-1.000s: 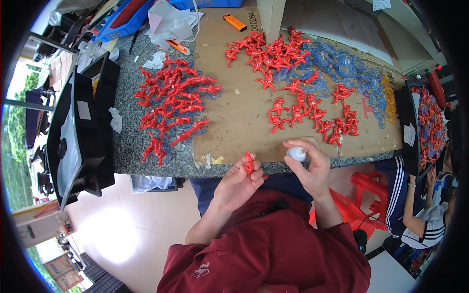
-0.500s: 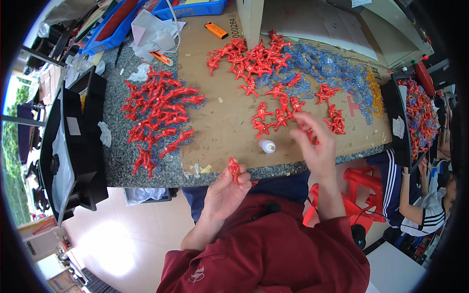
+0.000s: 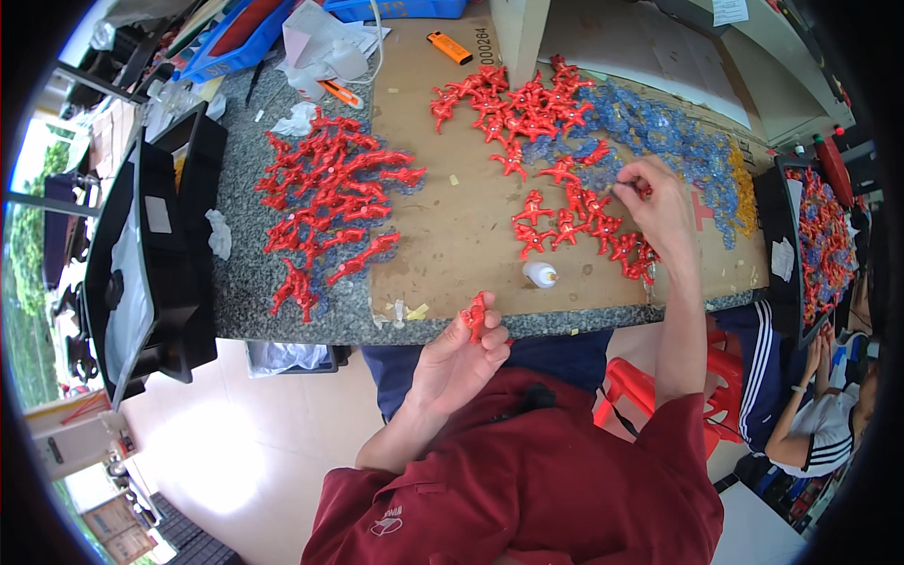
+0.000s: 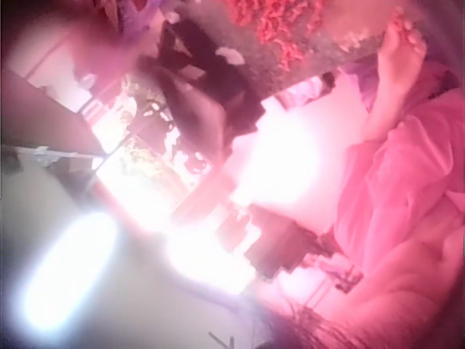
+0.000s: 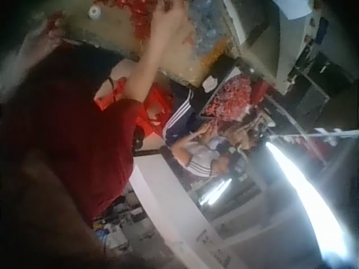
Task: The person assembles small red and blue plastic toy figures by hand at a workbench, joining parts together with glue from a bottle.
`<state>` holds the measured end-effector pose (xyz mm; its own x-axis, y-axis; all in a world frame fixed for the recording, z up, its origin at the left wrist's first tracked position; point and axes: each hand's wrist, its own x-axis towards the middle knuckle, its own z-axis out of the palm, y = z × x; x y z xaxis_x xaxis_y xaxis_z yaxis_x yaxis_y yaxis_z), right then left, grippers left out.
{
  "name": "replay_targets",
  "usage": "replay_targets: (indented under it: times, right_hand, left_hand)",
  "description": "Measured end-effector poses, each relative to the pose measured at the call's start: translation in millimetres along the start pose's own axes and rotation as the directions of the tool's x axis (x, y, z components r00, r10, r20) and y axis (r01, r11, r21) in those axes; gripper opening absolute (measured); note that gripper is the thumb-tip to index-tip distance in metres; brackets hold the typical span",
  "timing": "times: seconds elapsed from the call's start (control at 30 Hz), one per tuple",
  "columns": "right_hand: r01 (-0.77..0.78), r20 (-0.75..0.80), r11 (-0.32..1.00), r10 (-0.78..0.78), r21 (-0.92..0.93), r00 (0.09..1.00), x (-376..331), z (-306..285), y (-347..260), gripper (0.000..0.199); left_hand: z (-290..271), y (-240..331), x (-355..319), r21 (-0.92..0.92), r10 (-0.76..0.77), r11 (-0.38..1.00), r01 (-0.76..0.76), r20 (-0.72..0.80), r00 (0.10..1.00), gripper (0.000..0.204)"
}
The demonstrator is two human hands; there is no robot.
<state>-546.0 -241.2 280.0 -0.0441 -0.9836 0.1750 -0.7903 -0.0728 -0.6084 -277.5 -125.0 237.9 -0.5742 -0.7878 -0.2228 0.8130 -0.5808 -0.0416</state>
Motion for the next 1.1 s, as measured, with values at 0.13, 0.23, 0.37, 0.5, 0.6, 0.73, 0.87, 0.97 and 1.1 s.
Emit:
replay_targets:
  times: [0.13,0.23,0.37,0.5,0.6,0.73,0.87,0.97,1.1]
  right_hand:
    - [-0.063,-0.082,0.988,0.075,0.139,0.994,-9.4,-10.5,-8.3,0.012]
    - [-0.067,-0.151,0.992,0.083,0.107,0.985,-11.7,-3.3,-9.5,0.014]
    - [0.017,-0.100,1.000,-0.018,-0.017,0.995,-2.3,15.3,7.3,0.020]
    - [-0.069,-0.010,0.995,0.070,0.078,0.997,-1.8,16.5,7.7,0.018]
    - [-0.056,-0.050,0.991,0.062,0.122,0.997,-6.6,16.8,1.7,0.017]
    - [0.068,-0.060,0.997,-0.069,-0.026,0.996,-9.3,15.9,12.9,0.016]
    - [-0.022,-0.077,0.999,0.025,0.040,0.997,-12.7,8.5,7.0,0.015]
    - [0.047,-0.209,0.983,-0.009,0.178,0.978,-21.3,1.2,0.7,0.012]
    - [-0.073,-0.140,0.882,0.155,0.465,0.978,-52.7,-2.9,-8.0,0.008]
  left_hand:
    - [-2.3,-0.6,0.4,-0.002,0.006,1.000,-0.006,0.009,1.000,0.039]
    - [-4.5,-2.2,0.3,0.033,-0.001,0.999,0.000,0.031,1.000,0.039]
    - [-1.8,-3.9,0.8,0.015,-0.015,1.000,0.015,-0.014,1.000,0.037]
    - [-0.1,-3.9,1.7,-0.056,-0.017,0.998,0.014,-0.053,0.998,0.034]
    - [-0.3,-4.5,1.2,-0.085,-0.009,0.996,0.002,-0.078,0.997,0.034]
    - [2.3,-5.1,2.3,-0.118,-0.004,0.993,-0.009,-0.114,0.994,0.033]
    - [2.8,-4.9,2.4,-0.115,0.004,0.993,-0.020,-0.133,0.991,0.031]
    - [2.9,-5.1,2.0,-0.128,0.012,0.991,-0.031,-0.150,0.989,0.029]
    - [5.8,-7.5,2.6,-0.153,0.019,0.987,-0.047,-0.176,0.984,0.028]
